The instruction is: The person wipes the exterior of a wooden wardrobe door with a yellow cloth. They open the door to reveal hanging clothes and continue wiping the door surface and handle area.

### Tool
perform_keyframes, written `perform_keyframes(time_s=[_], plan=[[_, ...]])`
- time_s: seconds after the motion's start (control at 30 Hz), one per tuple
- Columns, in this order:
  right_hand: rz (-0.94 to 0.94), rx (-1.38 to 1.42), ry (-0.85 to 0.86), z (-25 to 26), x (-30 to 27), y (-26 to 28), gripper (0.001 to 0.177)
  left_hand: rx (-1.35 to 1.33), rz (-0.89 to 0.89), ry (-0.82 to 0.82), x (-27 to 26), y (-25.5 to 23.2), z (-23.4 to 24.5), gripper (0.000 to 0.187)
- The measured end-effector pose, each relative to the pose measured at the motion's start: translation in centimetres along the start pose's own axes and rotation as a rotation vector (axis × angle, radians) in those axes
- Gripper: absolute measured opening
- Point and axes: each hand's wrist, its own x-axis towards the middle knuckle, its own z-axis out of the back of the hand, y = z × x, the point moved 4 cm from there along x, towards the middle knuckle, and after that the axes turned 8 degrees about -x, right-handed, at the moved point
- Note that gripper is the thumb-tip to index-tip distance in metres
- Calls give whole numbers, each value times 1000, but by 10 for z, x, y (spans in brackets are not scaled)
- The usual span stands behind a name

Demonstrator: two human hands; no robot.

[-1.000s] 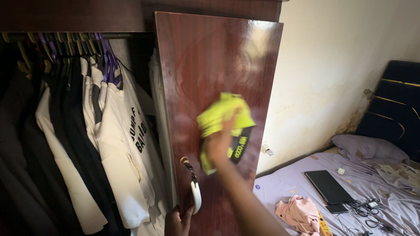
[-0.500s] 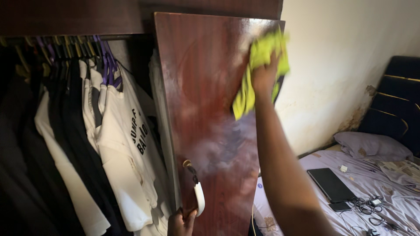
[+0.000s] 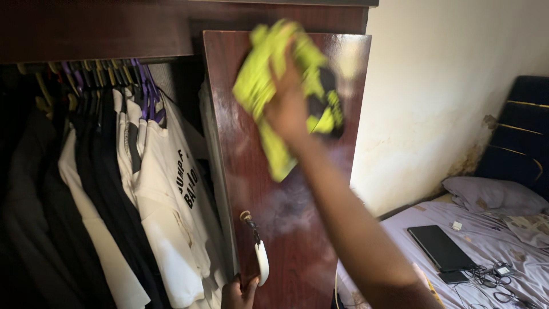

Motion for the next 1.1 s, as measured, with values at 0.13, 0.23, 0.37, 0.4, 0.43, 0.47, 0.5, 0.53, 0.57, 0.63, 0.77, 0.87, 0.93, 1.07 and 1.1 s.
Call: perform_keyframes(time_s=[0.13, 0.23, 0.37, 0.4, 0.43, 0.47, 0.5, 0.53, 0.57, 0.63, 0.77, 0.87, 0.93, 1.07, 1.1], plan=[[-359, 4, -54, 4, 0, -127, 78, -53, 16, 47, 3, 8, -3, 32], [-562, 295, -115, 16, -70, -180, 66, 33, 135, 6, -5, -3, -3, 35], [-1078, 387, -110, 17, -207, -104, 78, -23, -49, -82, -21, -39, 6, 36], [-1018, 369, -88, 9, -218, -59, 75, -32, 26, -55, -20, -43, 8, 37], [-938, 368, -72, 2, -219, -14, 72, -42, 101, -28, -21, -46, 10, 37], [-855, 356, -55, -1, -212, 26, 70, -57, -3, -74, -24, -53, 12, 36], [-733, 324, -20, -2, -195, 58, 67, -70, -108, -120, -27, -59, 13, 34], [-601, 263, 8, 1, -173, 81, 65, -80, -212, -157, -31, -63, 14, 33], [-455, 200, 41, 5, -147, 94, 62, -48, -175, -147, -31, -61, 14, 32], [-168, 98, 67, 13, -96, 95, 61, 15, -105, -121, -30, -58, 12, 31], [24, -1, 34, -1, -12, 11, 85, -87, -3, -86, -27, -59, 12, 26], [-149, -17, -120, 8, -8, -76, 78, -77, -9, -83, -26, -62, 11, 26], [-591, 156, -19, 13, -47, -116, 70, -33, 5, -81, -29, -64, 12, 27], [-631, 199, -125, 23, -150, -54, 76, -90, -75, -163, -36, -71, 13, 29], [-722, 726, -313, 10, -160, -26, 74, -86, -96, -198, -37, -73, 15, 30]])
